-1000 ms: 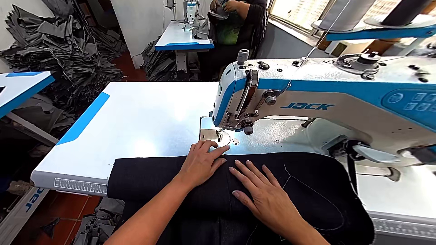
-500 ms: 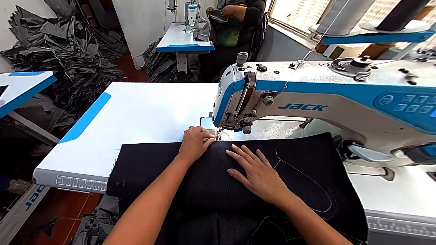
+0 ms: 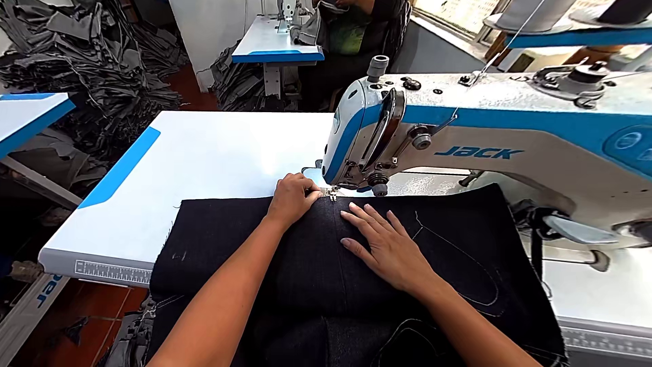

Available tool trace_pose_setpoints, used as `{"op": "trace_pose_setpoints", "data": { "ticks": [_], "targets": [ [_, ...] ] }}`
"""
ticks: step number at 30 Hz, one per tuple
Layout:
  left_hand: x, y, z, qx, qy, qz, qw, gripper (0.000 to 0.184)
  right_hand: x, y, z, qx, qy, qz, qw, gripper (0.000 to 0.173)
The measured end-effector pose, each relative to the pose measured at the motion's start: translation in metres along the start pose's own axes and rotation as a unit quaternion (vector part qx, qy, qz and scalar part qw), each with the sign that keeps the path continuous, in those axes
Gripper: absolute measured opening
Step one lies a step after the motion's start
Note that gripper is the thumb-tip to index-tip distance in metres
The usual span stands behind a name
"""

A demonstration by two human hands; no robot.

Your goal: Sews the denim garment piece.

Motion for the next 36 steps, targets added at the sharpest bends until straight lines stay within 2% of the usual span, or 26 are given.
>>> {"op": "trace_pose_setpoints", "data": {
  "ticks": [19,23,25,28,29,36],
  "targets": [
    [0.002,0.003,-0.001,-0.001,0.016,-0.033,0.999,0.01,0.002,-0.001,0.002,0.006,0.001,-0.004,1.0,0.066],
    [0.01,0.01,-0.001,-0.047,0.041,-0.066,0.996,0.009,0.002,-0.001,0.0,0.009,-0.001,-0.005,1.0,0.066],
    [0.028,0.028,0.0,-0.11,0.021,-0.06,0.992,0.017,0.002,-0.001,0.0,0.008,-0.003,-0.005,1.0,0.066],
    [0.076,0.044,-0.009,-0.16,-0.12,-0.004,0.98,0.059,0.0,-0.002,0.002,0.004,0.007,0.001,1.0,0.067],
    [0.086,0.042,-0.011,-0.166,-0.142,-0.006,0.976,0.066,0.0,-0.002,0.001,0.003,0.007,0.002,1.0,0.067],
    [0.085,0.036,-0.009,-0.175,-0.167,-0.002,0.97,0.068,-0.002,0.003,0.002,-0.002,0.009,0.007,1.0,0.067]
  ]
}}
Point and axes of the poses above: each hand's wrist, its own x-axis away from the middle knuckle, its own z-axis out of the back of the hand, y = z × x, the point moved 7 cm from there along -x, towards the middle knuckle, and after that the axes turned 1 degree about z, right-handed, at the moved point
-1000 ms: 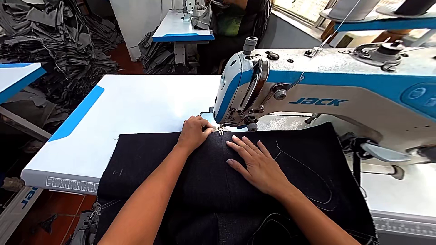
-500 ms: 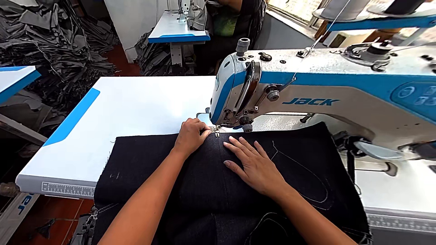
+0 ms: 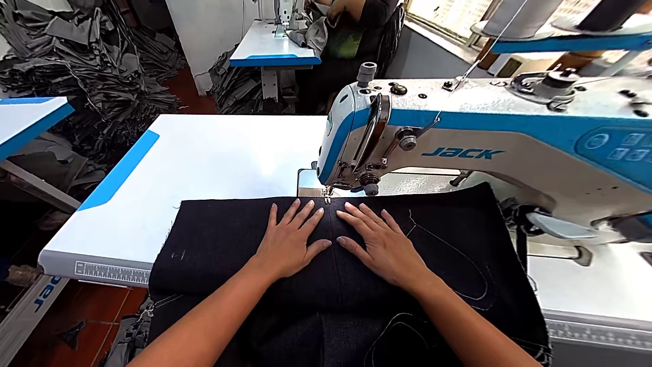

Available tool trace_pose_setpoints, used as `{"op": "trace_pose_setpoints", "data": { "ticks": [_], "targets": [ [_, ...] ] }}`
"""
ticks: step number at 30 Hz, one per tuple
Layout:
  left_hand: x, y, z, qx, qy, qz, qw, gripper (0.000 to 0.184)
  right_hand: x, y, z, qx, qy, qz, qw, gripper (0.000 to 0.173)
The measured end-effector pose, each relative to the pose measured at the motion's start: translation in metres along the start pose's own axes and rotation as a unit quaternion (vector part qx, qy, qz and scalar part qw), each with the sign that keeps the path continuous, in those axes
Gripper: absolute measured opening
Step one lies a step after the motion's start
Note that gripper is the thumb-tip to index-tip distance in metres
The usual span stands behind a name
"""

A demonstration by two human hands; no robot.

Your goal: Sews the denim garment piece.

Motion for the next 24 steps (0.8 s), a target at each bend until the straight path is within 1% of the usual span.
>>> {"op": "trace_pose_setpoints", "data": {
  "ticks": [14,19,24],
  "targets": [
    [-0.013,-0.007,-0.002,0.012,-0.015,0.007,1.0,0.067,-0.011,0.009,-0.003,-0.002,-0.011,-0.007,1.0,0.067],
    [-0.028,-0.016,-0.005,0.021,-0.031,0.001,0.999,0.057,-0.022,0.016,-0.005,-0.003,-0.027,-0.008,1.0,0.063],
    [-0.044,-0.024,-0.003,0.015,-0.033,-0.001,0.999,0.055,-0.038,0.025,-0.008,0.005,-0.046,-0.017,0.999,0.06]
  ]
}}
Point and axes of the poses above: each hand's wrist, its own x-axis away from the middle knuckle, its own z-axis out of the back of the hand, y = z × x, the point moved 7 cm from there along -x, towards the middle knuckle, and after that the axes turned 1 degree about z, right-handed, at the moved point
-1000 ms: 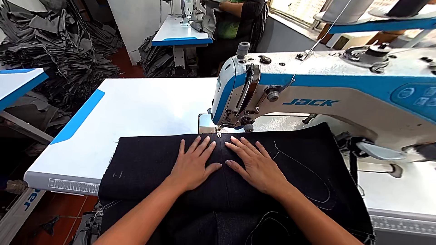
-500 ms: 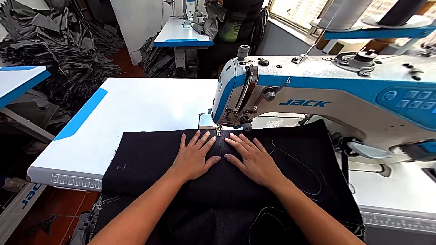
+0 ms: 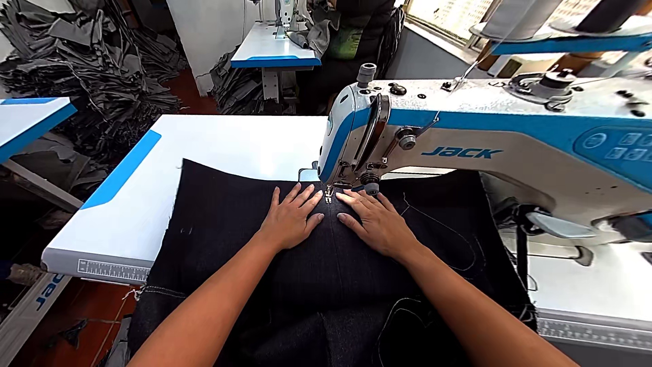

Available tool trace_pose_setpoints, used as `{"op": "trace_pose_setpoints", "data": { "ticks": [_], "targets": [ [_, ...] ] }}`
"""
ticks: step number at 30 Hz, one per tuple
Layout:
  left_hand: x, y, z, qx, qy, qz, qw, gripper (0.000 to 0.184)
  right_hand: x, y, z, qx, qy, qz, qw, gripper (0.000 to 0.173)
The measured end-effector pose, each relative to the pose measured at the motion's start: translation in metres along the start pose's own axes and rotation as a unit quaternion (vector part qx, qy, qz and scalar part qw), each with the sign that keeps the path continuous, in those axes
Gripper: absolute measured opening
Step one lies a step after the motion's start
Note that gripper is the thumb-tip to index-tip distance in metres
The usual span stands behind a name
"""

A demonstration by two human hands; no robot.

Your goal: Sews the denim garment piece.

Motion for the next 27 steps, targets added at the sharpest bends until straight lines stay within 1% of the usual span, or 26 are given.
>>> {"op": "trace_pose_setpoints", "data": {
  "ticks": [6,10,11,14,16,19,20,21,22,23,24,25,26,27],
  "targets": [
    [-0.012,-0.006,0.001,0.001,-0.007,-0.001,1.0,0.055,-0.013,0.01,-0.003,-0.001,-0.009,-0.009,1.0,0.062],
    [-0.038,-0.018,0.008,0.009,-0.014,-0.004,1.0,0.052,-0.037,0.018,0.003,0.013,-0.01,-0.022,1.0,0.063],
    [-0.046,-0.021,0.009,0.01,-0.011,-0.008,1.0,0.051,-0.043,0.022,0.004,0.009,-0.003,-0.025,1.0,0.059],
    [-0.067,-0.031,0.014,0.013,0.002,-0.023,1.0,0.049,-0.059,0.033,0.005,0.008,-0.025,-0.057,0.998,0.042],
    [-0.078,-0.036,0.017,0.018,0.009,-0.028,0.999,0.049,-0.067,0.038,0.007,0.018,-0.084,-0.116,0.989,0.037],
    [-0.091,-0.042,0.025,0.021,0.023,-0.024,0.999,0.046,-0.07,0.033,0.016,0.027,-0.233,-0.209,0.949,0.039],
    [-0.093,-0.043,0.026,0.018,0.033,-0.027,0.999,0.045,-0.07,0.031,0.018,0.023,-0.25,-0.221,0.942,0.039],
    [-0.093,-0.042,0.025,0.011,0.047,-0.031,0.998,0.045,-0.069,0.031,0.017,0.017,-0.245,-0.218,0.944,0.039],
    [-0.09,-0.04,0.025,-0.001,0.066,-0.032,0.997,0.044,-0.068,0.032,0.014,0.009,-0.209,-0.191,0.959,0.037],
    [-0.083,-0.034,0.025,-0.011,0.083,-0.021,0.996,0.043,-0.065,0.032,0.011,0.002,-0.132,-0.13,0.983,0.034],
    [-0.07,-0.021,0.026,-0.004,0.084,0.002,0.996,0.047,-0.059,0.027,0.011,-0.006,-0.044,-0.051,0.998,0.03],
    [-0.05,-0.004,0.025,0.015,0.072,0.022,0.997,0.054,-0.05,0.021,0.01,-0.007,0.014,0.007,1.0,0.03],
    [-0.025,0.015,0.019,0.03,0.04,0.029,0.998,0.064,-0.035,0.011,0.011,-0.019,0.024,0.025,0.999,0.04],
    [-0.001,0.029,0.009,0.026,0.011,0.02,0.999,0.079,-0.02,0.003,0.007,-0.028,0.003,0.02,0.999,0.056]
  ]
}}
Point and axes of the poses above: each hand's wrist, its own x-axis away from the middle knuckle, its own z-axis out of the back of the hand, y = z × x, the point moved 7 cm from there along -x, towards the middle knuckle, and after that the axes turned 1 degree about z, right-handed, at the moved point
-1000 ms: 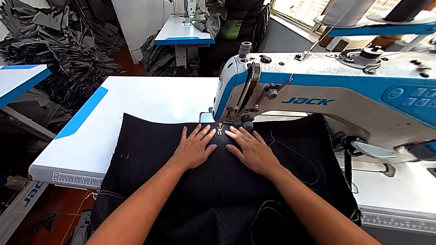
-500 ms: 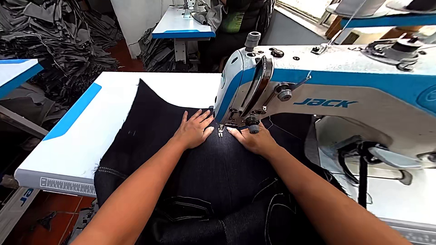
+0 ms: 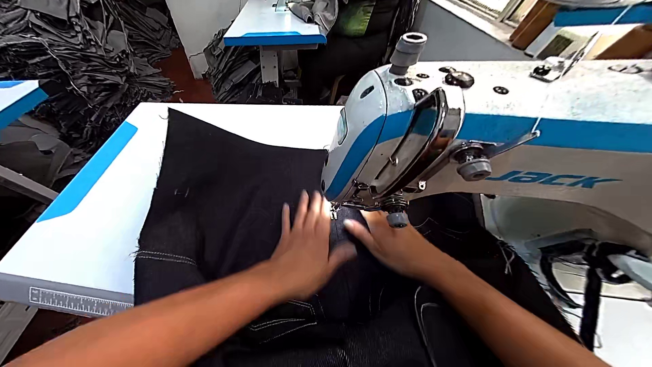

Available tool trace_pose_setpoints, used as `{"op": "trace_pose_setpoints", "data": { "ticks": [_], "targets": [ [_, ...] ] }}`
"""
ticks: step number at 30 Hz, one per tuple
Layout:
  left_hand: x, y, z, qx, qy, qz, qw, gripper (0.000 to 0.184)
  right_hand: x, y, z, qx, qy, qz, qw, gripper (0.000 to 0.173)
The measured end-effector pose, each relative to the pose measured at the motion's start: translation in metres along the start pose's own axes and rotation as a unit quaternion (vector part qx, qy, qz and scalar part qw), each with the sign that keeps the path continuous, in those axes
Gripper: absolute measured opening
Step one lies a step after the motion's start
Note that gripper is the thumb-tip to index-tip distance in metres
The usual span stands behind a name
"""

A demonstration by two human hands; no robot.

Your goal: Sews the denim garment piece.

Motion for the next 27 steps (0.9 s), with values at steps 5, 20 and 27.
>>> {"op": "trace_pose_setpoints", "data": {
  "ticks": [5,20,27],
  "targets": [
    [0.029,-0.011,-0.011,-0.056,-0.022,-0.077,0.995,0.095,0.026,0.001,-0.01,0.079,-0.032,-0.022,0.996,0.079],
    [-0.017,-0.03,-0.009,0.082,0.031,-0.166,0.982,0.083,-0.015,0.022,-0.005,0.058,-0.071,-0.033,0.995,0.07],
    [-0.033,-0.038,-0.008,0.102,0.093,-0.211,0.968,0.079,-0.028,0.053,-0.026,0.114,-0.124,-0.033,0.985,0.062]
  ]
}}
Point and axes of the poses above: each hand's wrist, its own x-axis away from the middle knuckle, its own z-axis out of the back of the hand, y = z × x, the point moved 7 cm from there along -x, towards the middle knuckle, and after that the axes turned 1 degree about z, right-handed, at the moved point
